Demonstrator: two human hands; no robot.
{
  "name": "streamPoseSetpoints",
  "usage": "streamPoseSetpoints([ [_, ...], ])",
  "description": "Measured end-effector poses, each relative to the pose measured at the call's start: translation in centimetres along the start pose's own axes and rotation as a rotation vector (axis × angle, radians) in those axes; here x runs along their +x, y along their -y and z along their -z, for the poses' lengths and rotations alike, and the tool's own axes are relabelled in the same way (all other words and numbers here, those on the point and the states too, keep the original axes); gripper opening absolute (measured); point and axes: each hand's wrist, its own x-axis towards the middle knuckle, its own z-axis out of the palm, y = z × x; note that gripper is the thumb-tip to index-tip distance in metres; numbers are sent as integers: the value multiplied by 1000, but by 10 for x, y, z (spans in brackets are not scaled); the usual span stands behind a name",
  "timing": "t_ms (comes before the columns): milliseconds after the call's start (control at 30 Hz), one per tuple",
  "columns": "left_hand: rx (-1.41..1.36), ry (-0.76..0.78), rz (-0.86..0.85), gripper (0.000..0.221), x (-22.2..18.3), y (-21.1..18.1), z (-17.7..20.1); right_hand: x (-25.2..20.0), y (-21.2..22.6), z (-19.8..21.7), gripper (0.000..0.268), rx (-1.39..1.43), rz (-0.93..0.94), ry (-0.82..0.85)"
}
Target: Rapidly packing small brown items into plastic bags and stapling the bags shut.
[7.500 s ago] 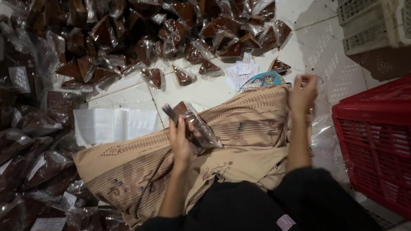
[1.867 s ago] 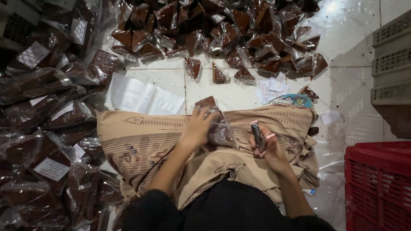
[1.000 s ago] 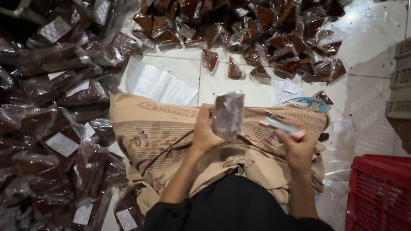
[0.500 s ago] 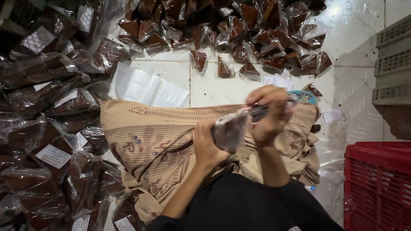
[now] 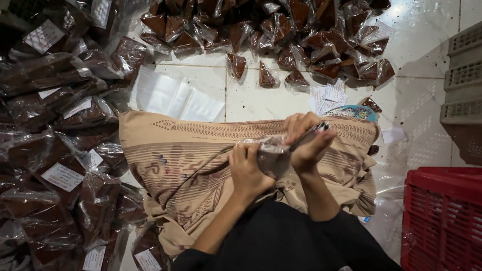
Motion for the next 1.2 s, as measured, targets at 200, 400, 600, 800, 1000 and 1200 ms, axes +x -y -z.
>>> streamPoseSetpoints([
  [200, -1581, -348, 762, 11, 47, 67, 68, 54, -16, 5, 56, 150, -561, -281],
  [400, 703, -785, 523, 78, 132, 191, 307, 55, -41, 16, 40, -525, -1021, -107],
  [600, 656, 119, 483, 62, 130, 173, 97, 36, -164, 90, 76, -1504, -905, 726],
  [800, 557, 824, 434, 78, 106, 198, -24, 99, -208, 76, 44, -1542, -553, 736],
  [1000, 665, 994, 475, 86, 101, 229, -50, 160, -255, -181, 49, -861, 310, 968],
  [1200, 526, 882, 463, 83, 102, 228, -50, 170, -280, -352, 35, -1659, 173, 1281],
])
